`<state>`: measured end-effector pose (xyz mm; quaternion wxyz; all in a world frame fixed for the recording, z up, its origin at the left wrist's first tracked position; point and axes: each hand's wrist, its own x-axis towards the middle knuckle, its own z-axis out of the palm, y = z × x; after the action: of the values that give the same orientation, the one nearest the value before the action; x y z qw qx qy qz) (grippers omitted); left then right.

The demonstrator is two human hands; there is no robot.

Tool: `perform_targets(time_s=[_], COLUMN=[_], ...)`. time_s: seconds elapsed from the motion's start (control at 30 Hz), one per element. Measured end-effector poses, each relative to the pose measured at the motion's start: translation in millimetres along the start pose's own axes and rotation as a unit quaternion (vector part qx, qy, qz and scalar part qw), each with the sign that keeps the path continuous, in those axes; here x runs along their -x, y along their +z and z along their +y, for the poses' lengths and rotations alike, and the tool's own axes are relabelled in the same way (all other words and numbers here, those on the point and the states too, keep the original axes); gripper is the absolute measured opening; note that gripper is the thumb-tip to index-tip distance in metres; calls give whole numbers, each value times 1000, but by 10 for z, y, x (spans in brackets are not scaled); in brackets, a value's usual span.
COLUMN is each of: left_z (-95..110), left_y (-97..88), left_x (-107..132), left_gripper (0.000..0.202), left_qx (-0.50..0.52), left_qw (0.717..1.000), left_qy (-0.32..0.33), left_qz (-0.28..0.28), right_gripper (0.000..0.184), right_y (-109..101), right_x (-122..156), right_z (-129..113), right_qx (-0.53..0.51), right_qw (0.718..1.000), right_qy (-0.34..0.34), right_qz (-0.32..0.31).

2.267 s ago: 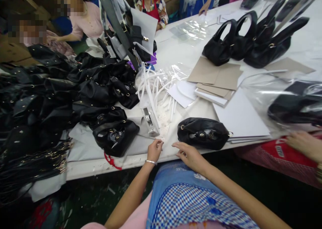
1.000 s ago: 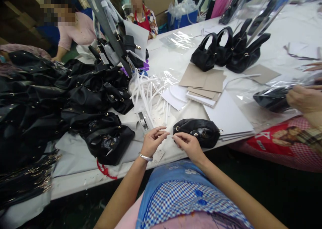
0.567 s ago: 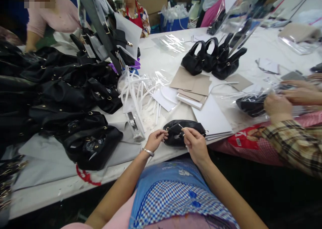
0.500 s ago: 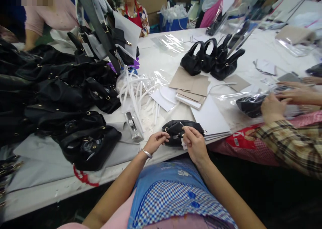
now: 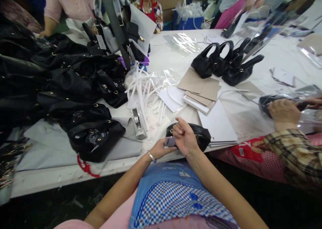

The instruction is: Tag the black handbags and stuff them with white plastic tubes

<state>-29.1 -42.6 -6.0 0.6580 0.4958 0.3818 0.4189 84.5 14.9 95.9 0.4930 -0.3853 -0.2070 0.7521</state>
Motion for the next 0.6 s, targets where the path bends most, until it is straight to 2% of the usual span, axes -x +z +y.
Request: perform_targets(time_s=[0.07,0.27,0.6], left_z=[-42,-165,-196], left_y=[-45,-217,-446], left_x=[57,253,467], left_gripper=[37,44,33], left_qx=[24,132,58], left_qw=[999,976,961], left_qy=[-32,-128,-173], left_qz=[28,114,208], right_gripper=[17,18,15], right_y=[52,110,25], right_x=[-70,-257,-312], right_z=[-7,-25,-61], right_qx=[7,47,88], right_qw=[1000,998,993], right_qy=[-1,-29,-76], right_qz=[-3,-14,-3])
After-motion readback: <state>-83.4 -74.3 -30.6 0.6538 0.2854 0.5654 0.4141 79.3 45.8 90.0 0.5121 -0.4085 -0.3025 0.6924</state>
